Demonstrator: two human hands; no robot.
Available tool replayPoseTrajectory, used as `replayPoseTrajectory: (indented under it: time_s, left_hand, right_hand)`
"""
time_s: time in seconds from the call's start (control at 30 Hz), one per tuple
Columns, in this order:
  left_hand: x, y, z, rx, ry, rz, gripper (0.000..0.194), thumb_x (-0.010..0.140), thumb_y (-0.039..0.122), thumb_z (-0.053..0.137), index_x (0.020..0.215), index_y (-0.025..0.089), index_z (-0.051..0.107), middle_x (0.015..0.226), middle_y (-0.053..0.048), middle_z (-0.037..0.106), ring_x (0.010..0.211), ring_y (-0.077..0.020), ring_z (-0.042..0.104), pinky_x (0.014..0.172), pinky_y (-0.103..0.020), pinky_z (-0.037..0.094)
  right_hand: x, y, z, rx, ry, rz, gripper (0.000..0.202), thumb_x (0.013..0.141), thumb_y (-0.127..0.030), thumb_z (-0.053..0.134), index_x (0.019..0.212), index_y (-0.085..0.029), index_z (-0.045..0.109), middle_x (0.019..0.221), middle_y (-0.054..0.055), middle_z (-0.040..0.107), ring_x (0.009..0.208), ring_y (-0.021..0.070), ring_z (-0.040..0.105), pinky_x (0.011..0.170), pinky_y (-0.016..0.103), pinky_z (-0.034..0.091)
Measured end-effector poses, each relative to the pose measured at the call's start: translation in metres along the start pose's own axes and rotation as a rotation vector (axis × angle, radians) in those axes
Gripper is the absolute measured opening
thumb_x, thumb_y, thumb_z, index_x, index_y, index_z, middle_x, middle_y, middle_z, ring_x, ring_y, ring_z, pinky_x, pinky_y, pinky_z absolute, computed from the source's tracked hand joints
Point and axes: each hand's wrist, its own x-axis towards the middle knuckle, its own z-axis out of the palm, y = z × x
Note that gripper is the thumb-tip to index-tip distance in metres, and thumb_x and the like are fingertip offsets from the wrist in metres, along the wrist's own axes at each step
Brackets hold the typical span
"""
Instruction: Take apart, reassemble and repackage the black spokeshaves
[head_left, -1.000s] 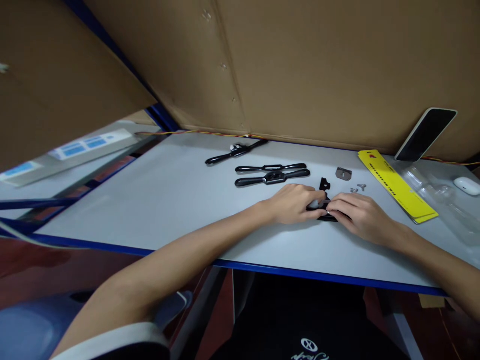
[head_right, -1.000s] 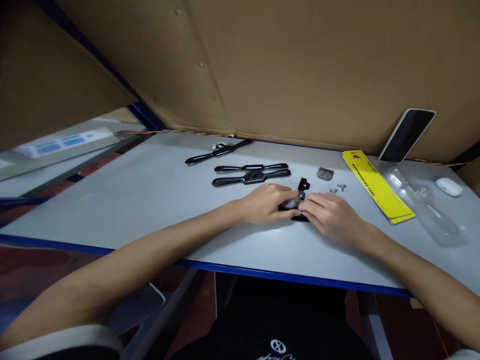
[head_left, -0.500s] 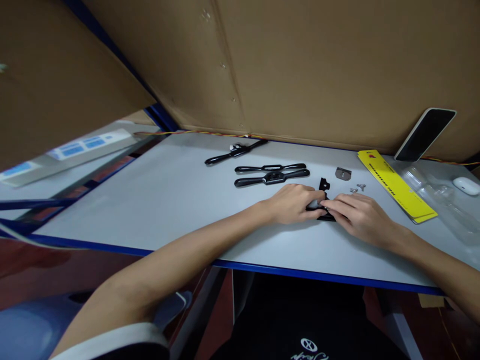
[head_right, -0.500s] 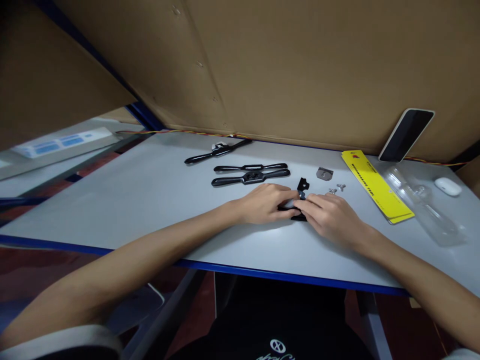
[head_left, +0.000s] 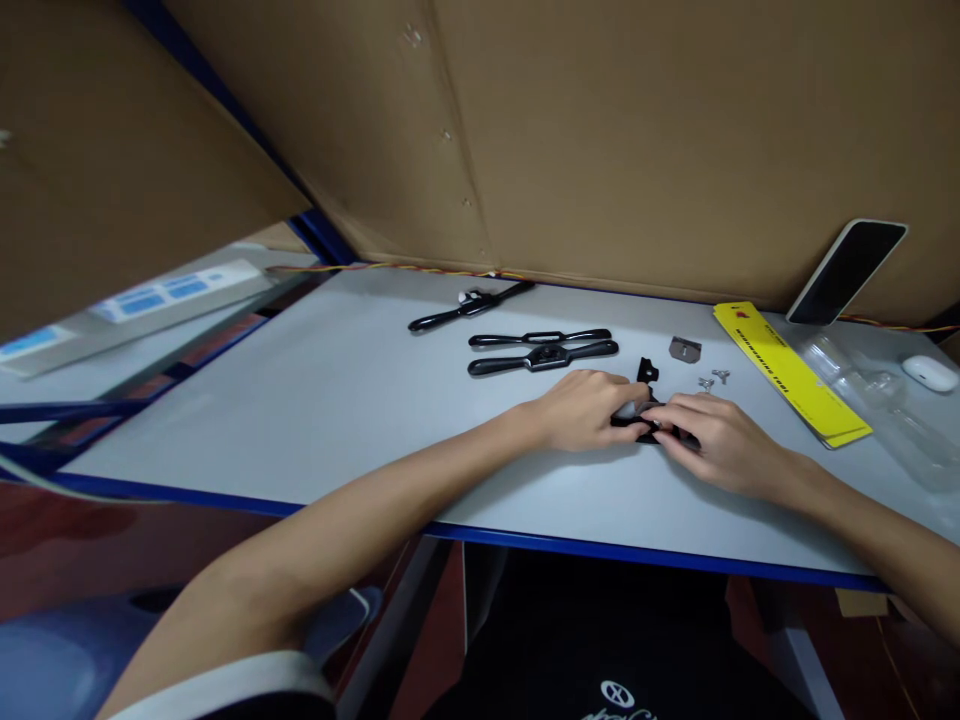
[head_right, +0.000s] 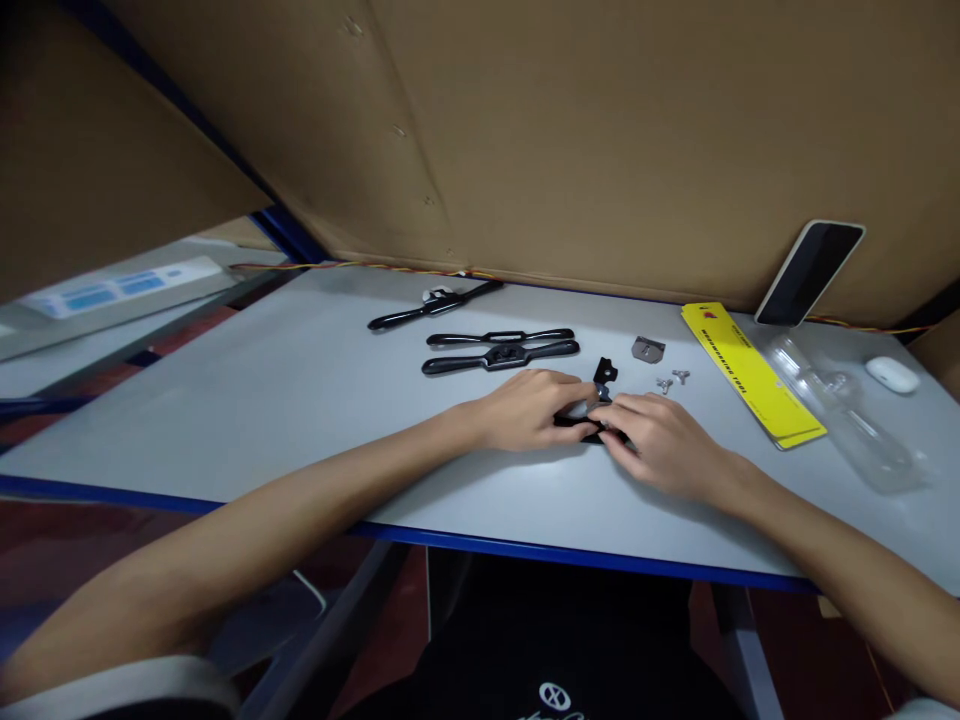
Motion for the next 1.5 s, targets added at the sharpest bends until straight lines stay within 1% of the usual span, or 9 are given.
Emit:
replayPoseTrajectory:
  time_s: [0.13, 0.3, 0.43, 0.57, 0.8, 1.03, 1.23, 1.4, 1.5]
  left_hand:
    - [0.0002, -0.0003, 0.0003, 0.009, -0.009, 0.002, 0.035, 0.095, 0.049, 0.048, 0.107, 0.021, 0.064, 0.086, -0.004, 0.068, 0.073, -0.0195, 0.060, 0.062, -0.031, 0.037]
    - [0.0000, -0.0002, 0.0004, 0.009, -0.007, 0.000, 0.034, 0.095, 0.049, 0.048, 0.104, 0.021, 0.064, 0.086, -0.003, 0.068, 0.072, -0.0190, 0.059, 0.061, -0.030, 0.035]
    - [0.0000, -0.0003, -0.0002, 0.004, -0.009, -0.001, 0.036, 0.096, 0.052, 0.047, 0.103, 0.020, 0.063, 0.084, -0.003, 0.067, 0.072, -0.0193, 0.059, 0.061, -0.030, 0.034]
    - [0.0002, -0.0002, -0.0008, 0.009, -0.013, 0.003, 0.034, 0.095, 0.050, 0.047, 0.103, 0.021, 0.062, 0.084, -0.003, 0.066, 0.071, -0.0195, 0.059, 0.061, -0.031, 0.034]
    - [0.0002, 0.0005, -0.0012, -0.002, -0.012, 0.001, 0.033, 0.095, 0.049, 0.047, 0.099, 0.021, 0.061, 0.083, -0.003, 0.065, 0.071, -0.0189, 0.057, 0.061, -0.031, 0.033]
    - [0.0011, 0.0013, -0.0018, 0.002, -0.017, 0.000, 0.032, 0.095, 0.049, 0.046, 0.095, 0.020, 0.061, 0.083, -0.003, 0.066, 0.072, -0.0193, 0.059, 0.061, -0.031, 0.034]
    - [0.0005, 0.0005, -0.0005, 0.004, -0.011, -0.012, 0.032, 0.093, 0.046, 0.049, 0.103, 0.020, 0.063, 0.086, -0.003, 0.067, 0.073, -0.0196, 0.060, 0.062, -0.031, 0.036]
    - [0.0003, -0.0007, 0.0009, 0.009, -0.012, -0.005, 0.034, 0.093, 0.048, 0.049, 0.105, 0.020, 0.063, 0.085, -0.003, 0.066, 0.072, -0.0193, 0.058, 0.061, -0.031, 0.034]
    - [0.0004, -0.0007, 0.0007, 0.009, -0.012, -0.004, 0.034, 0.093, 0.049, 0.048, 0.104, 0.020, 0.063, 0.085, -0.003, 0.066, 0.071, -0.0192, 0.057, 0.061, -0.031, 0.033]
  right_hand:
    - [-0.0016, 0.0031, -0.0026, 0.000, -0.010, 0.022, 0.028, 0.103, -0.021, 0.047, 0.116, -0.018, 0.072, 0.094, 0.008, 0.072, 0.081, 0.0198, 0.067, 0.074, 0.036, 0.053]
    - [-0.0011, 0.0088, -0.0021, -0.131, 0.092, -0.030, 0.026, 0.103, -0.024, 0.052, 0.091, -0.017, 0.074, 0.085, 0.007, 0.071, 0.075, 0.0190, 0.065, 0.071, 0.035, 0.050]
    - [-0.0012, 0.0085, -0.0030, -0.188, 0.093, -0.062, 0.026, 0.101, -0.025, 0.053, 0.082, -0.018, 0.070, 0.079, 0.006, 0.068, 0.071, 0.0182, 0.062, 0.068, 0.034, 0.047]
    - [-0.0021, 0.0054, -0.0037, -0.140, 0.054, -0.087, 0.024, 0.099, -0.026, 0.054, 0.084, -0.019, 0.071, 0.079, 0.005, 0.067, 0.069, 0.0175, 0.060, 0.068, 0.034, 0.044]
    - [-0.0042, 0.0087, -0.0034, -0.116, 0.035, -0.135, 0.027, 0.096, -0.017, 0.050, 0.108, -0.019, 0.075, 0.088, 0.006, 0.069, 0.072, 0.0173, 0.058, 0.071, 0.033, 0.043]
    - [-0.0038, 0.0081, -0.0062, -0.228, 0.036, -0.161, 0.028, 0.094, -0.015, 0.049, 0.104, -0.017, 0.075, 0.084, 0.006, 0.066, 0.067, 0.0171, 0.053, 0.069, 0.033, 0.038]
    - [-0.0035, 0.0088, -0.0049, -0.240, 0.036, -0.156, 0.033, 0.095, -0.015, 0.048, 0.118, -0.017, 0.072, 0.083, 0.005, 0.066, 0.064, 0.0165, 0.051, 0.071, 0.033, 0.038]
    - [-0.0023, 0.0072, -0.0075, -0.248, 0.068, -0.101, 0.024, 0.094, -0.020, 0.052, 0.100, -0.015, 0.074, 0.078, 0.005, 0.065, 0.064, 0.0169, 0.052, 0.068, 0.033, 0.038]
    - [-0.0014, 0.0051, -0.0085, -0.260, 0.084, -0.102, 0.023, 0.094, -0.022, 0.052, 0.095, -0.016, 0.074, 0.076, 0.005, 0.064, 0.063, 0.0165, 0.053, 0.066, 0.032, 0.038]
